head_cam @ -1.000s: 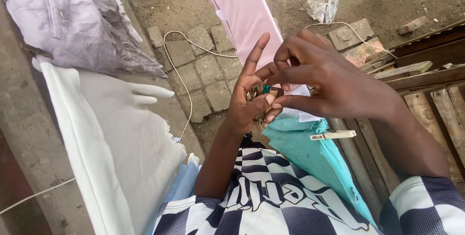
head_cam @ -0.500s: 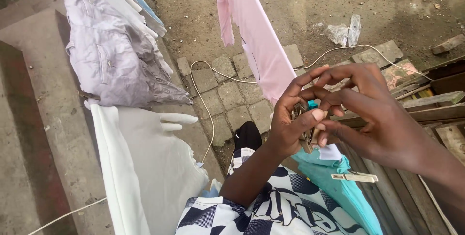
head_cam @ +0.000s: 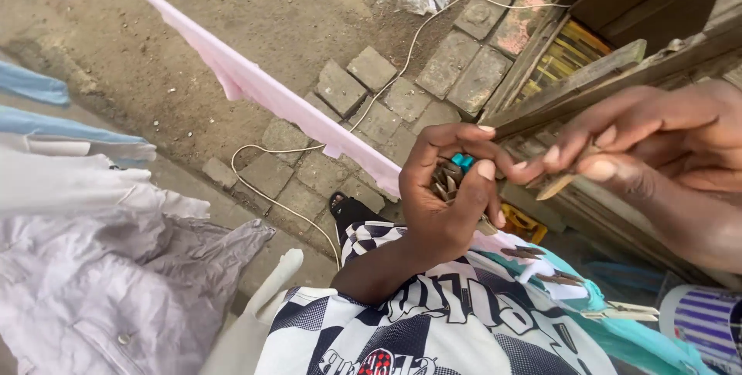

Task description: Hanging various items of clothing on a line using clothespins.

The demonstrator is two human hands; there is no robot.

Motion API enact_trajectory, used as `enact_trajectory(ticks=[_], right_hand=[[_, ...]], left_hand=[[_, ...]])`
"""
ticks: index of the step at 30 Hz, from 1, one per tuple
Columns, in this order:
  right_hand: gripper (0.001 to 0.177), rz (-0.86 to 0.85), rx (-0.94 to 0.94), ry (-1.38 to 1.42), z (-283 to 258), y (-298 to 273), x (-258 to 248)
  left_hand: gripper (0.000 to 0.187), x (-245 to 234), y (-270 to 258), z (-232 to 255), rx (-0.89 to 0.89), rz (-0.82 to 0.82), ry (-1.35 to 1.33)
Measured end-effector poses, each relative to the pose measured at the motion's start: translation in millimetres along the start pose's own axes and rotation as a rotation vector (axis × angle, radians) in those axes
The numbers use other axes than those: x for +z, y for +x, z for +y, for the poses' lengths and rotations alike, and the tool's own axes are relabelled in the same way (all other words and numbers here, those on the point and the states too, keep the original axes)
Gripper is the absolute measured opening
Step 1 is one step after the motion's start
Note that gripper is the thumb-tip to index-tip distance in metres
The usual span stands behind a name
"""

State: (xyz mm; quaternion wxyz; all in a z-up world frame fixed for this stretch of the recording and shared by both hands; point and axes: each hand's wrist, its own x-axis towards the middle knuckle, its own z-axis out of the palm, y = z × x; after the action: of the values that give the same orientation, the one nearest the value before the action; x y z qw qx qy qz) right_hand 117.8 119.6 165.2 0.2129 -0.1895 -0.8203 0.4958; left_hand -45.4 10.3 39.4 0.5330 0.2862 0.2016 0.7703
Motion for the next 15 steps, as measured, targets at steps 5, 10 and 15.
enact_trajectory(ticks=[5, 10, 15], right_hand=[[0.021, 0.308, 0.270, 0.536, -7, 35, 12], [0.036, 0.205, 0.475, 0.512, 31, 94, 36], [0.061, -0.004, 0.580, 0.307, 49, 160, 68]], left_hand=[[0.025, -52, 12, 65, 0.139, -0.064, 0.247], [0.017, -99, 25, 107, 0.248, 0.179, 0.365], [0.018, -153, 51, 130, 0.507, 0.706, 0.516]])
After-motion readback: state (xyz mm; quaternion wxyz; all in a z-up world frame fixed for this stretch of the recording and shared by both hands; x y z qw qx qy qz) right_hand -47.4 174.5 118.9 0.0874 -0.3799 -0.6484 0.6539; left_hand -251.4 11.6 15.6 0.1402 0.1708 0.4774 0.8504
